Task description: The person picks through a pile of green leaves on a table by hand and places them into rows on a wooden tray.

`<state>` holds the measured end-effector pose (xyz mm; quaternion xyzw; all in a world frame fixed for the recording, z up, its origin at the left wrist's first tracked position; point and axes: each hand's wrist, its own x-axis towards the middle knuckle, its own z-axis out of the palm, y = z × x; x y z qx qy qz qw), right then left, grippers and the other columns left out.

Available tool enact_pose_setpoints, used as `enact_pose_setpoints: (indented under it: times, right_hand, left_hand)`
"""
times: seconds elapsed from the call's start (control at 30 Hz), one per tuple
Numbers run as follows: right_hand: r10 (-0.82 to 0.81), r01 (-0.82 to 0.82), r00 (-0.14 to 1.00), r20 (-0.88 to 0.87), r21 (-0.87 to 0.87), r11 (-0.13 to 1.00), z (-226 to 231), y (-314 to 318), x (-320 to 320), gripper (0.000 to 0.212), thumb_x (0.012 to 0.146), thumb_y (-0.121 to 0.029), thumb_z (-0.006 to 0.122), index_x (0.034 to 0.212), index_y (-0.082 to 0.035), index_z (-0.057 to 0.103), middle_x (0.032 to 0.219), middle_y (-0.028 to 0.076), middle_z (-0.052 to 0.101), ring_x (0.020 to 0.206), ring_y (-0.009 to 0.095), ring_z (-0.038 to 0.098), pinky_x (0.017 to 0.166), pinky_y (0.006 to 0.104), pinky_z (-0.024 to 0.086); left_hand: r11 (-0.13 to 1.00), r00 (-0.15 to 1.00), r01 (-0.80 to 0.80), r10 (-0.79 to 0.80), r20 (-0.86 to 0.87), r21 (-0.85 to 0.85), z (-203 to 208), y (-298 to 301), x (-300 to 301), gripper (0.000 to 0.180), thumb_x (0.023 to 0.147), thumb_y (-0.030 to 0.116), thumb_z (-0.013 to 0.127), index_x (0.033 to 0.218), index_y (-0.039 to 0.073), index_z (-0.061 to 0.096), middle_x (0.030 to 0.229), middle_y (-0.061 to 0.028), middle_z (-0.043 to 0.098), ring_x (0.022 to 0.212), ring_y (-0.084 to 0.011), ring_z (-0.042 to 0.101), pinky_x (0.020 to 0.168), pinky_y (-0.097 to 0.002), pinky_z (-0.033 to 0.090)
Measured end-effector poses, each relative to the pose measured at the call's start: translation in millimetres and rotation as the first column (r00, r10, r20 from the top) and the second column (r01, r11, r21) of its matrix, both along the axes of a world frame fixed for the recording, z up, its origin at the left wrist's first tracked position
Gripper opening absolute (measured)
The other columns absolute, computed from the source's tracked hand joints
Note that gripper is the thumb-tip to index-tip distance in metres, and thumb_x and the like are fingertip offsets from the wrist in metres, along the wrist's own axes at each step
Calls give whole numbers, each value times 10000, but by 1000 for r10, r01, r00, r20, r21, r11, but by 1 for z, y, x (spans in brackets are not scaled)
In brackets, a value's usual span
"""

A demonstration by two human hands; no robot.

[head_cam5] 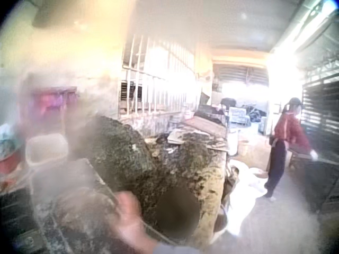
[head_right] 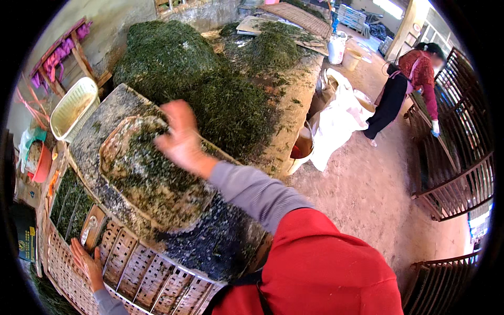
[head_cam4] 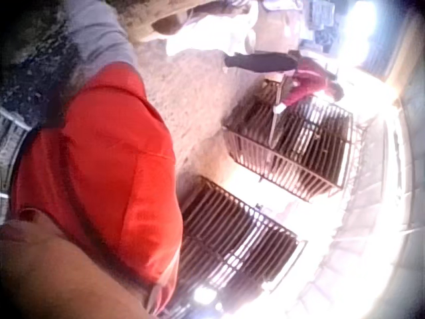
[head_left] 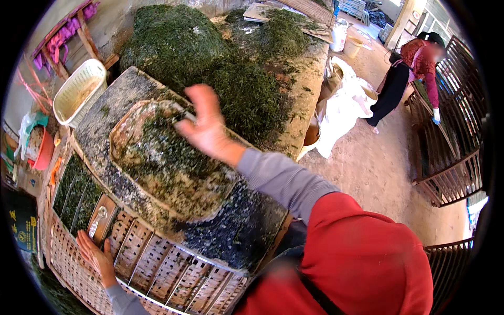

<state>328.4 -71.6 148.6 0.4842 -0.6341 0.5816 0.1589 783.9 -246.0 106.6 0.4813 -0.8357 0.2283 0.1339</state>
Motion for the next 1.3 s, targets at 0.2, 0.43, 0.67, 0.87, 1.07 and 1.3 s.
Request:
enact_pose_setpoints:
  times: [0.2, 0.43, 0.67, 0.87, 1.07, 1.3]
  right_hand:
    - [-489, 301, 872, 26, 759, 577, -117, 106, -192, 1003, 656, -288, 820, 1433, -215, 189, 1479, 174, 92, 1345, 423, 132, 1024, 581, 265]
    - [-218, 50, 976, 29, 936, 349, -99, 51, -267, 715, 699, -259, 766, 1328, -250, 426, 1490, 124, 70, 1283, 520, 185, 951, 596, 380]
    - [20, 69, 995, -98, 811, 581, -94, 43, -314, 270, 679, -146, 705, 944, -146, 656, 1032, 94, 527, 859, 311, 603, 769, 420, 523]
    - [249, -16, 930, -270, 647, 763, 0, 53, -286, 277, 651, -156, 757, 910, -141, 659, 1049, 74, 536, 898, 275, 594, 732, 422, 526]
    - [275, -121, 894, -355, 400, 908, 64, 62, -260, 307, 598, -87, 777, 875, -139, 654, 1151, 77, 555, 960, 267, 596, 790, 382, 522]
    - [164, -110, 841, -515, 133, 985, 106, 50, -260, 291, 599, -65, 781, 843, -187, 680, 1086, 58, 588, 867, 178, 576, 689, 362, 564]
  left_hand:
    - [995, 962, 46, -68, -266, -90, -27, 87, -39, 541, 928, 394, 482, 1338, 53, 397, 1386, -164, 385, 1312, -340, 298, 1044, -548, 263]
    - [988, 961, -152, 156, -227, 36, -53, 237, -60, 335, 904, 224, 526, 1124, -28, 544, 1296, -208, 444, 1260, -406, 325, 1015, -577, 265]
    - [935, 921, -299, 335, -199, 190, -26, 313, -126, 321, 782, 113, 592, 1064, -39, 566, 1283, -188, 462, 1271, -420, 305, 1017, -550, 275]
    - [970, 937, -217, 237, -257, 107, 14, 293, -162, 204, 802, 102, 590, 957, -29, 615, 1262, -160, 503, 1280, -388, 326, 1035, -507, 295]
    - [1000, 959, -12, 13, -283, 2, 67, 264, -233, 139, 795, 59, 599, 912, -8, 632, 1259, -133, 511, 1311, -365, 295, 1042, -484, 303]
    - [934, 866, 353, -350, -356, -61, 139, 219, -355, 151, 793, 52, 609, 934, 10, 645, 1218, -126, 539, 1294, -347, 334, 1045, -456, 305]
